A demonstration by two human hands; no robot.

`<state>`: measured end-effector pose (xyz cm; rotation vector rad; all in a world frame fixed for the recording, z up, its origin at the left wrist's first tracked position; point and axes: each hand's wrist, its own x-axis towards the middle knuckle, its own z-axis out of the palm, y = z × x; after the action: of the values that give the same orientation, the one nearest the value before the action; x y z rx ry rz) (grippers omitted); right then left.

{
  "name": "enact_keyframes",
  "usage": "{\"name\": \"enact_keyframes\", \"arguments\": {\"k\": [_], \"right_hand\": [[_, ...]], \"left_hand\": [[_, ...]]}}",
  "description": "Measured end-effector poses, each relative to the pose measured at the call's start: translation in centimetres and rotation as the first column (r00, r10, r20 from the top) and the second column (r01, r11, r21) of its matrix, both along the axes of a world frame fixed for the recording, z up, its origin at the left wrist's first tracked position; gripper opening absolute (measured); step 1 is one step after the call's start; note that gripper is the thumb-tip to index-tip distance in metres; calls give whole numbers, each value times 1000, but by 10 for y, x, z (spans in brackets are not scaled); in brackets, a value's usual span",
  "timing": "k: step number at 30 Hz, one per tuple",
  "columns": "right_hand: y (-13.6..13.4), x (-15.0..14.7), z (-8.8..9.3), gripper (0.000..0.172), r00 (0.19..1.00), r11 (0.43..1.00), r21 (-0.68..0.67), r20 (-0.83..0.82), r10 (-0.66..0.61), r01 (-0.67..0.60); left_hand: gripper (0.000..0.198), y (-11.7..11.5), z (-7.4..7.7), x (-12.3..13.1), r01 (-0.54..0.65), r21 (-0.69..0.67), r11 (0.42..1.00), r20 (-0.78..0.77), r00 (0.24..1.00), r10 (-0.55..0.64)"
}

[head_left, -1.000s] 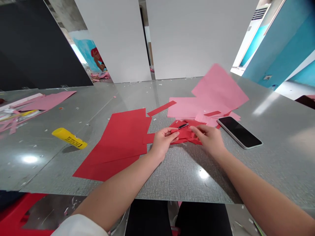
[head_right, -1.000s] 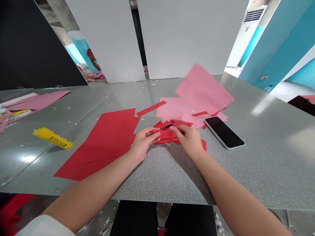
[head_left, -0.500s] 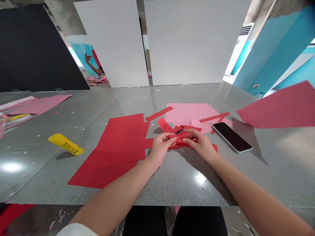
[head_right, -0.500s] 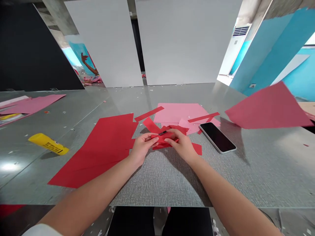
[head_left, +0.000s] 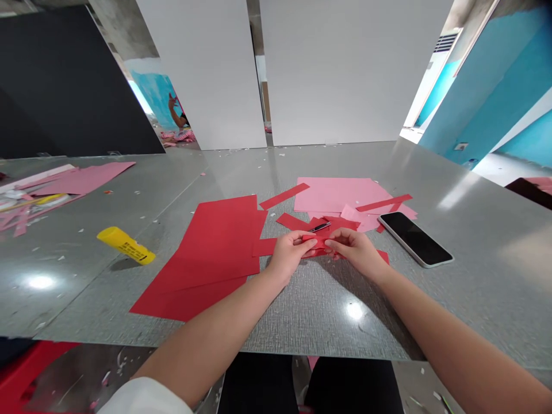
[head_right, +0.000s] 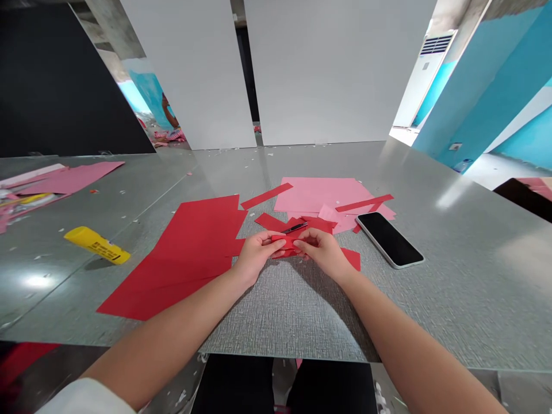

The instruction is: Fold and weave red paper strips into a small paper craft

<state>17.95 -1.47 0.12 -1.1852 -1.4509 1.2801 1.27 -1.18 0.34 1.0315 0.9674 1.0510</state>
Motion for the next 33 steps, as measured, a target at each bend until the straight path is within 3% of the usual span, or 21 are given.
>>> {"name": "enact_keyframes", "arguments": {"k": [33], "right_hand": [[0,5,0,27,996,998,46,79,-50,46]], "left_hand": [[16,-1,1,0,3,8,1000,-23,1000,-3]]}}
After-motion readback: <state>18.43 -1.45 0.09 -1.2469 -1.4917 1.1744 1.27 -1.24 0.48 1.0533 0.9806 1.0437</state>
